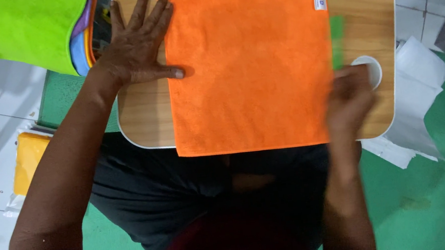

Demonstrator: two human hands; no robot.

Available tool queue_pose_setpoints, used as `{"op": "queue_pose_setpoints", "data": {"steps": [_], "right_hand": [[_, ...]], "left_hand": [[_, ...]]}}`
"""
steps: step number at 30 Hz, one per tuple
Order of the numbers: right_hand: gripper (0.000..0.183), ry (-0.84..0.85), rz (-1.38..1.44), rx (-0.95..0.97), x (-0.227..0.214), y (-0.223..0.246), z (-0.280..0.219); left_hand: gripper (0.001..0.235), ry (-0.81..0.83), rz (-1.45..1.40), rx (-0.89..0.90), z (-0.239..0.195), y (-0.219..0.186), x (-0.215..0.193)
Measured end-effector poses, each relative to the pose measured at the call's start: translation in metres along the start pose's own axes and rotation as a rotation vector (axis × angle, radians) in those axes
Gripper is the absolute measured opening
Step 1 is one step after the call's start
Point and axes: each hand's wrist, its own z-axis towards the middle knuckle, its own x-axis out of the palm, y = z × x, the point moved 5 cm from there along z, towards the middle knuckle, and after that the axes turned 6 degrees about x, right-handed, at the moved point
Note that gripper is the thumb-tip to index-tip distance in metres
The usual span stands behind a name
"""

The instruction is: The person places folded orange and yellow cloths into a clear plastic bag and seals it. They then take an orange cloth, place it on a wooden board, and brush it thoroughly with a green toothbrush.

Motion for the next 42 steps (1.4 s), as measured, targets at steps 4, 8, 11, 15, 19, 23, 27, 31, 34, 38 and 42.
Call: {"op": "queue_pose_setpoints", "data": {"steps": [4,8,11,15,19,23,27,31,34,38,42], "right_hand": [[0.013,0.415,0.091,0.138,0.081,0.077,-0.056],[0.014,0.625,0.097,0.068,0.129,0.151,-0.08],[0.014,0.625,0.059,0.124,0.142,0.159,-0.084],[0.016,0.65,0.061,0.134,0.14,0.163,-0.085],[0.016,0.637,0.027,0.086,0.14,0.161,-0.089],[0.006,0.609,-0.04,0.086,0.136,0.145,-0.078],[0.005,0.534,-0.103,0.054,0.105,0.106,-0.056],[0.011,0.445,-0.176,0.038,0.058,0.065,-0.032],[0.014,0.385,-0.216,0.034,0.028,0.037,-0.016],[0.016,0.293,-0.274,0.033,-0.005,0.007,-0.002],[0.012,0.261,-0.264,0.075,-0.022,-0.008,0.002]], "left_hand": [[0.099,-0.12,-0.096,0.086,-0.006,0.003,0.008],[0.068,-0.374,-0.167,0.117,-0.016,0.012,0.013],[0.086,-0.348,-0.118,0.141,-0.015,-0.003,0.008],[0.099,-0.311,-0.04,0.202,-0.014,-0.025,0.017],[0.112,-0.23,0.018,0.154,-0.017,-0.032,0.024],[0.1,-0.313,0.131,0.178,-0.015,-0.029,0.023],[0.095,-0.332,0.108,0.196,-0.018,-0.033,0.015],[0.095,-0.282,0.1,0.176,-0.018,-0.033,0.018],[0.094,-0.31,0.11,0.195,-0.019,-0.033,0.016],[0.096,-0.257,0.089,0.165,-0.018,-0.035,0.015],[0.095,-0.281,0.095,0.173,-0.018,-0.036,0.014]]}}
